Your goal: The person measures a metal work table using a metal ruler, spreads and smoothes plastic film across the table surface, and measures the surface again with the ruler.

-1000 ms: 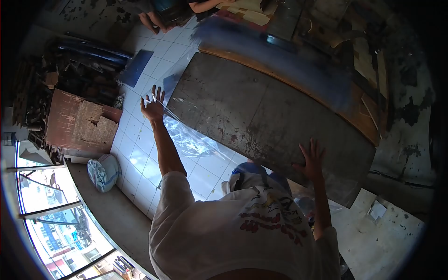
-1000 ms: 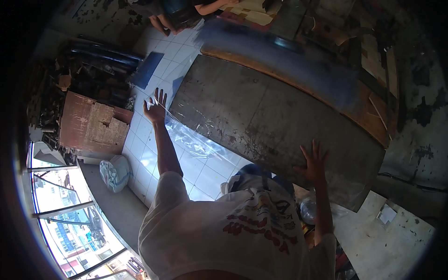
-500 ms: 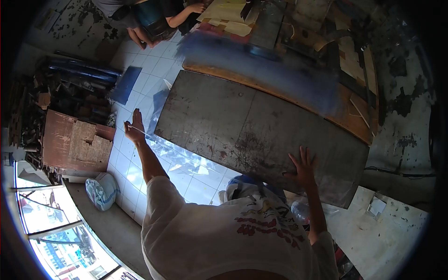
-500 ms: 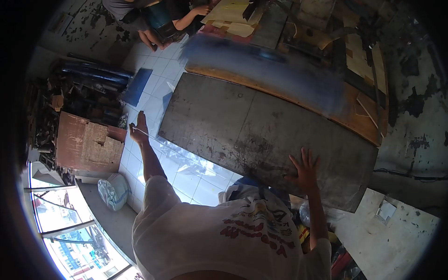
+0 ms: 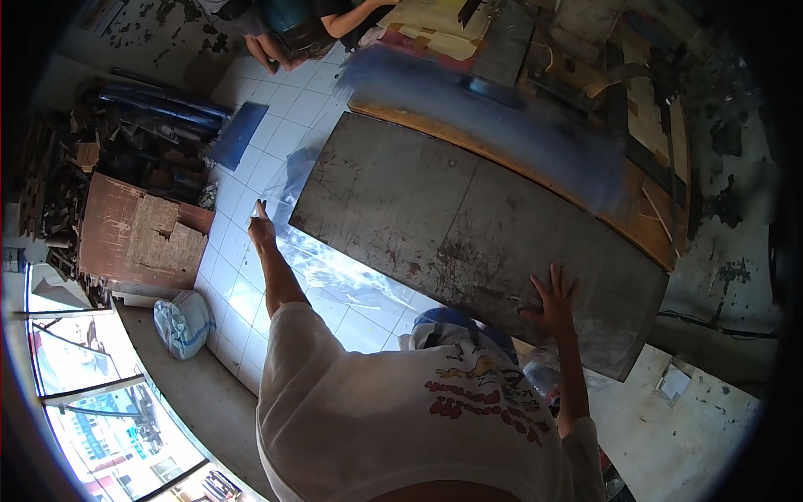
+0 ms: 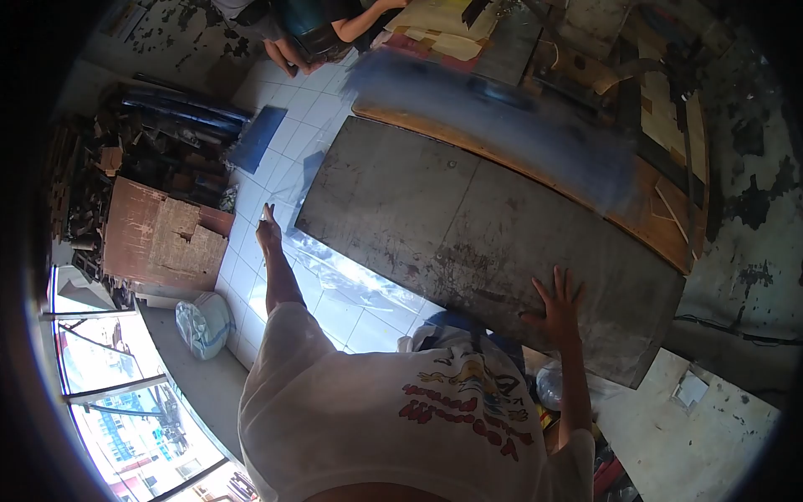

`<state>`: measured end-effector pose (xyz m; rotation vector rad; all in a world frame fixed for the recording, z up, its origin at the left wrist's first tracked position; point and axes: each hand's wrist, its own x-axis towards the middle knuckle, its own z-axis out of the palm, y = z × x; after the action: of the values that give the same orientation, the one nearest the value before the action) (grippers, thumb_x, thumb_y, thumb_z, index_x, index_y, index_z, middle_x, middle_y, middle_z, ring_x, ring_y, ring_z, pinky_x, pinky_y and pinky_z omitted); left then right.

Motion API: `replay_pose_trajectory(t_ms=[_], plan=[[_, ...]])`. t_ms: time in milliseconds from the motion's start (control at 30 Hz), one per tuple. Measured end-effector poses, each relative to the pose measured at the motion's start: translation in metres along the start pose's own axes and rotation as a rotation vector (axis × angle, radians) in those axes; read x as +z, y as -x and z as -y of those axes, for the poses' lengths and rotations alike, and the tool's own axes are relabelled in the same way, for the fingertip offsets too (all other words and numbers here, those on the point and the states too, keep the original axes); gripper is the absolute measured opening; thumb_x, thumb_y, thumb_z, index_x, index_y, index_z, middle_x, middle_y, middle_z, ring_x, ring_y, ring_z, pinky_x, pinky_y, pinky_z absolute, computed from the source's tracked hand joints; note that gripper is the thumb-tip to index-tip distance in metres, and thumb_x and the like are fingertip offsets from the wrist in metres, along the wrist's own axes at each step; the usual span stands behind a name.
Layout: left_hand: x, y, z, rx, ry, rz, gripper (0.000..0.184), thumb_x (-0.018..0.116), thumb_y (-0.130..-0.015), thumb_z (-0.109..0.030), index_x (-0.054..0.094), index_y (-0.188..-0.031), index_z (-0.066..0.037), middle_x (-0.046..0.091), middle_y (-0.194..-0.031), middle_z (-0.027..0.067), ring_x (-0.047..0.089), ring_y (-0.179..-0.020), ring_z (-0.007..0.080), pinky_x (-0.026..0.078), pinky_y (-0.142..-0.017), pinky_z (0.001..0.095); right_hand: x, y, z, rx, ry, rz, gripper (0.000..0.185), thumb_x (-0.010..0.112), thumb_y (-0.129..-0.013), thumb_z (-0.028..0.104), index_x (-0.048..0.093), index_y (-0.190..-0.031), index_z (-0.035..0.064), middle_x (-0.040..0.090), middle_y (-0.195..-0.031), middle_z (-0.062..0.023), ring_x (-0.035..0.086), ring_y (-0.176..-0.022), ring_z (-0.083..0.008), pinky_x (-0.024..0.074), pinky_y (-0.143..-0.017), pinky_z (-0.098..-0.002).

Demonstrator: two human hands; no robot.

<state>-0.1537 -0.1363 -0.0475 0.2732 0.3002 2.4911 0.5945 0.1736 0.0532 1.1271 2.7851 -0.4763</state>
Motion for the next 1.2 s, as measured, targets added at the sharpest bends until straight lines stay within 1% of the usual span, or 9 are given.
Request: replay_pose_trajectory(t_ms=[33, 200, 400, 733, 833, 967, 1033, 1100, 1200], plan=[[0.001, 0.004, -0.002, 0.185, -0.195, -0.315, 0.053, 0.024, -0.104, -0.015, 0.010, -0.146, 0.016, 0.022, -0.154, 0.0297, 0.025, -0.144, 0.0376, 0.033, -0.118, 0.0420, -0.001, 0.001, 0.000, -0.004, 0.003, 0.001, 0.092, 0.064, -0.068, 0.074, 0.047, -0.144, 0.0258, 0.014, -0.161, -0.0168, 0.010, -0.148, -0.0412, 0.0004, -0.111, -0.0710], [0.046, 0.002, 0.000, 0.245, 0.016, -0.051, 0.058, 0.044, -0.101, -0.012, 0.016, -0.143, 0.017, 0.006, -0.157, 0.0320, 0.015, -0.144, 0.0487, 0.024, -0.118, 0.0586, 0.001, 0.000, -0.001, -0.015, 0.020, 0.001, 0.093, 0.068, -0.067, 0.071, 0.047, -0.144, 0.0229, 0.014, -0.161, -0.0189, 0.011, -0.148, -0.0426, 0.0033, -0.110, -0.0719], [0.075, -0.003, 0.034, 0.333, 0.069, -0.017, 0.023, 0.057, -0.091, -0.001, 0.059, -0.073, 0.013, -0.002, -0.149, 0.0454, 0.003, -0.143, 0.0550, 0.021, -0.116, 0.0653, 0.005, 0.000, -0.003, -0.016, 0.030, -0.024, 0.093, 0.067, -0.067, 0.072, 0.048, -0.143, 0.0225, 0.014, -0.161, -0.0192, 0.011, -0.148, -0.0429, 0.0031, -0.110, -0.0717], [0.076, -0.024, 0.030, 0.045, 0.216, -0.105, 0.064, 0.038, -0.102, -0.013, -0.002, -0.150, 0.005, 0.019, -0.153, 0.0347, 0.019, -0.144, 0.0466, 0.032, -0.116, 0.0551, 0.005, -0.003, -0.002, 0.001, 0.024, -0.029, 0.094, 0.075, -0.063, 0.063, 0.047, -0.144, 0.0232, 0.013, -0.161, -0.0178, 0.011, -0.148, -0.0425, 0.0030, -0.111, -0.0706], [0.060, -0.023, 0.021, 0.072, -0.308, -0.664, 0.055, 0.036, -0.105, -0.019, 0.011, -0.150, 0.003, 0.030, -0.150, 0.0308, 0.034, -0.140, 0.0418, 0.040, -0.111, 0.0530, 0.004, 0.000, -0.001, 0.010, 0.019, -0.015, 0.094, 0.077, -0.063, 0.061, 0.047, -0.144, 0.0237, 0.013, -0.162, -0.0173, 0.011, -0.148, -0.0421, 0.0030, -0.112, -0.0705], [-0.025, -0.015, -0.015, -0.196, -0.450, -0.636, 0.066, 0.055, -0.100, -0.034, 0.025, -0.151, -0.006, 0.066, -0.113, 0.0125, 0.065, -0.088, 0.0184, 0.058, -0.078, 0.0257, 0.000, 0.001, 0.001, 0.026, 0.011, 0.004, 0.094, 0.077, -0.063, 0.061, 0.047, -0.144, 0.0237, 0.013, -0.162, -0.0170, 0.011, -0.148, -0.0417, 0.0029, -0.112, -0.0701], [0.030, 0.014, 0.004, -0.226, -0.299, -0.538, 0.054, 0.060, -0.097, -0.038, 0.047, -0.141, -0.009, 0.033, -0.051, -0.0075, 0.035, -0.043, 0.0054, 0.042, -0.047, 0.0207, 0.000, -0.001, 0.001, 0.018, 0.005, 0.005, 0.094, 0.077, -0.063, 0.061, 0.048, -0.144, 0.0235, 0.013, -0.162, -0.0170, 0.011, -0.148, -0.0416, 0.0028, -0.112, -0.0700], [-0.007, 0.022, -0.001, -0.020, -0.491, -0.392, 0.043, 0.061, -0.097, -0.034, 0.056, -0.132, -0.009, 0.036, -0.053, -0.0074, 0.034, -0.044, 0.0063, 0.035, -0.044, 0.0227, 0.000, -0.001, 0.001, 0.012, -0.001, 0.004, 0.094, 0.076, -0.063, 0.062, 0.048, -0.144, 0.0232, 0.013, -0.162, -0.0171, 0.011, -0.148, -0.0414, 0.0025, -0.112, -0.0700], [-0.032, 0.024, -0.026, -0.470, -0.903, -0.619, 0.030, 0.062, -0.097, -0.021, 0.059, -0.123, -0.008, 0.047, -0.068, -0.0033, 0.044, -0.056, 0.0067, 0.042, -0.052, 0.0229, 0.005, 0.000, -0.003, -0.009, 0.016, -0.012, 0.094, 0.074, -0.064, 0.064, 0.048, -0.143, 0.0229, 0.014, -0.161, -0.0177, 0.011, -0.148, -0.0422, 0.0026, -0.111, -0.0703]])
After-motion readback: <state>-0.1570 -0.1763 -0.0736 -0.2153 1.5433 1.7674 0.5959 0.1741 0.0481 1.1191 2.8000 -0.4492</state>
